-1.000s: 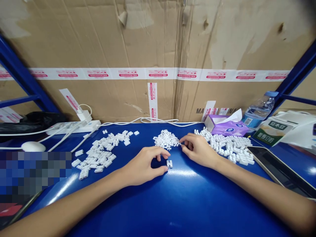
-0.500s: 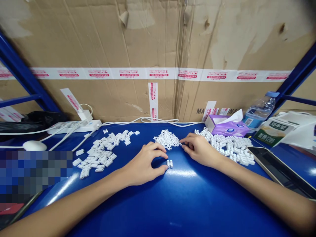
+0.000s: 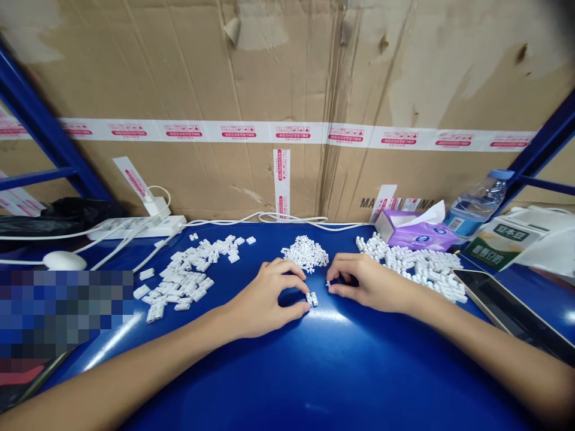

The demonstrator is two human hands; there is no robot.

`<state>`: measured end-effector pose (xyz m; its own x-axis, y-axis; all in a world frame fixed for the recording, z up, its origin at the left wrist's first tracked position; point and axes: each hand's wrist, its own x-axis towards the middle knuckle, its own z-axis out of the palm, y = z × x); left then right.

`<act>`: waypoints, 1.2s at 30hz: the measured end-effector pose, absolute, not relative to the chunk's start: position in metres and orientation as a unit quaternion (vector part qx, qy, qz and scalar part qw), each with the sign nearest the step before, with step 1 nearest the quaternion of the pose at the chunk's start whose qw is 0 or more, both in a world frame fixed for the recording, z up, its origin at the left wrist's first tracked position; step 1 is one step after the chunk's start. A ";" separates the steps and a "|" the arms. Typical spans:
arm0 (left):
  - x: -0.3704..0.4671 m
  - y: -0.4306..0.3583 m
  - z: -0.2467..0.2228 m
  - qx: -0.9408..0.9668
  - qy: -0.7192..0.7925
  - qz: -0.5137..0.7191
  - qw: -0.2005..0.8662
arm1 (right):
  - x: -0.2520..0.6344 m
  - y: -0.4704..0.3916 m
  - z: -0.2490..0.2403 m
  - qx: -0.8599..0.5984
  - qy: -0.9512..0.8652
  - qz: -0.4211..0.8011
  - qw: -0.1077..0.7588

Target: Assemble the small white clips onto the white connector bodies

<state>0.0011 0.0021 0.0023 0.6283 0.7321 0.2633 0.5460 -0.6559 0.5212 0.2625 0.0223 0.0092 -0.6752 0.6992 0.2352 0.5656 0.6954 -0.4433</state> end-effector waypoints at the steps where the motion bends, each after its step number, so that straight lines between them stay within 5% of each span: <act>1: 0.001 0.002 0.002 0.881 0.362 0.231 0.200 | 0.259 0.019 0.010 -0.344 -0.900 0.176 0.201; 25: 0.012 -0.009 0.003 0.860 0.404 0.243 0.196 | 0.247 0.001 0.014 -0.296 -0.914 0.216 0.176; 36: 0.012 -0.009 0.003 0.860 0.402 0.243 0.199 | 0.236 -0.003 0.013 -0.334 -0.856 0.301 0.254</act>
<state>0.0124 -0.0090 0.0033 0.5589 0.7880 0.2581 0.5946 -0.5978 0.5377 0.2357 -0.0029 0.0127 -0.6475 0.7254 0.2336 0.4200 0.5954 -0.6849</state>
